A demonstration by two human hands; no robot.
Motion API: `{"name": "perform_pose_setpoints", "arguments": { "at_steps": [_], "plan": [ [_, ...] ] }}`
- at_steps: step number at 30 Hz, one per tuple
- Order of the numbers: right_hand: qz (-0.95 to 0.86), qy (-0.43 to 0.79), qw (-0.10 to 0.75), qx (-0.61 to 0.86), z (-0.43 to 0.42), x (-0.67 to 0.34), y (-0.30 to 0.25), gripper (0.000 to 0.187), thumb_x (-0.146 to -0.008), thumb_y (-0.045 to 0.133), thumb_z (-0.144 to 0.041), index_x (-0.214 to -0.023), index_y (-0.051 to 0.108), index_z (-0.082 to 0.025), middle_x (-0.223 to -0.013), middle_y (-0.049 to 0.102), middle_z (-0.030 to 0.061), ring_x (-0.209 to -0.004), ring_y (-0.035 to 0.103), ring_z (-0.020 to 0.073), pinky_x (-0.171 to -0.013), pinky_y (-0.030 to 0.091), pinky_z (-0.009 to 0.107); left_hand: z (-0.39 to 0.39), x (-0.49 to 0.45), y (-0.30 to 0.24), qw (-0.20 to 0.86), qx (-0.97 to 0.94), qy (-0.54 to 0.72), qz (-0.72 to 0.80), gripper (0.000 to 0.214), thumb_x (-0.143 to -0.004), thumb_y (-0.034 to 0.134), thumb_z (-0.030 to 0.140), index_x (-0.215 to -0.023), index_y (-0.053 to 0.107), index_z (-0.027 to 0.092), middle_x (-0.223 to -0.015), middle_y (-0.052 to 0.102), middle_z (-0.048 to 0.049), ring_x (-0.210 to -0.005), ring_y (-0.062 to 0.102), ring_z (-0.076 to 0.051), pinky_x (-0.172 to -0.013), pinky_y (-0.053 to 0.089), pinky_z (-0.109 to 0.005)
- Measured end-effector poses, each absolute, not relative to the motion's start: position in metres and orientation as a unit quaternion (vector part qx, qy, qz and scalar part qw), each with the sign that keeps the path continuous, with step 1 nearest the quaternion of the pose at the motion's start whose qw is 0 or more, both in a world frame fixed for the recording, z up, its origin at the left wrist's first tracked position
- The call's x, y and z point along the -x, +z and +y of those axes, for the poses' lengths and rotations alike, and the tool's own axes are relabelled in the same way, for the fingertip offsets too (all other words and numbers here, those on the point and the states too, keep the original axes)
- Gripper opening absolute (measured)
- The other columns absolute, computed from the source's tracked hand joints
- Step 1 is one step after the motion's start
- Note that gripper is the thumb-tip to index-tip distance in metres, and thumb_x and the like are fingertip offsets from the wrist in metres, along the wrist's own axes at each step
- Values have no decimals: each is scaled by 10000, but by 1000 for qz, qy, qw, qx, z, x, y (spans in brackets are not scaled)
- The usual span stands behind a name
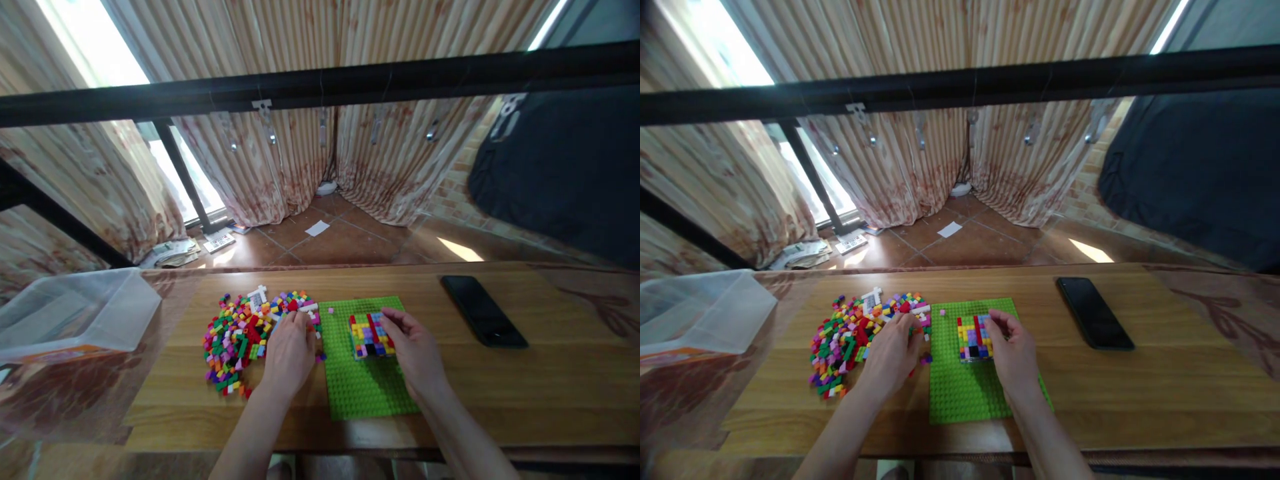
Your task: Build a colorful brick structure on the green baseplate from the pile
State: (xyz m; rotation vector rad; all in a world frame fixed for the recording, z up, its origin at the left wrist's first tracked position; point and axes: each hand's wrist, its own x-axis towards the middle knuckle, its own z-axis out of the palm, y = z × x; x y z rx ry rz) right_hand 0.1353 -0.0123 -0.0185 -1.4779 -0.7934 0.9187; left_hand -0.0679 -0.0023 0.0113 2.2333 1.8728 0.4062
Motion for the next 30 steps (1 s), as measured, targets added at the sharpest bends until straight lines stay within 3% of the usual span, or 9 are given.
{"name": "perform_pose_setpoints", "arguments": {
  "at_steps": [5,13,16,20,25,30],
  "plan": [
    [-332,399,581,628,-12,-137,-20,425,-658,716,-469,-949,680,-161,-891,716,68,-787,657,202,-727,535,344,-3,65,15,166,-741,208,616,99,-877,471,198,-879,570,191,-791,639,-32,-769,615,-185,-683,430,-281],
    [-353,388,575,628,-12,-137,-23,392,-718,671,-441,-983,663,-152,-929,711,87,-816,662,212,-776,532,374,-11,40,12,305,-724,336,519,73,-834,540,152,-813,595,196,-804,635,-7,-746,611,-135,-696,470,-240],
    [-409,313,555,653,-16,-140,-17,376,-778,625,-441,-1028,652,-161,-971,696,104,-845,652,228,-779,530,397,-14,33,9,338,-706,372,500,84,-837,546,152,-823,614,200,-834,650,-11,-781,631,-133,-711,494,-232],
    [-564,178,533,605,-28,-138,3,238,-868,551,-357,-1033,664,-228,-1114,645,81,-1035,592,227,-923,467,411,-15,29,9,366,-682,411,481,95,-832,551,129,-845,618,195,-848,659,-14,-786,646,-125,-728,520,-226],
    [-683,231,454,524,-40,-128,22,229,-912,530,-305,-1106,648,-275,-1094,658,43,-1037,589,189,-884,478,330,-18,27,15,398,-665,440,453,168,-828,531,95,-943,593,200,-907,673,-16,-822,668,-119,-771,542,-232],
    [-686,270,435,517,-41,-124,23,187,-906,563,-345,-1033,668,-256,-1005,677,39,-967,608,185,-848,482,317,-21,23,19,430,-637,472,432,248,-813,542,84,-1033,559,197,-896,682,-20,-817,683,-117,-778,548,-233]
  ]
}}
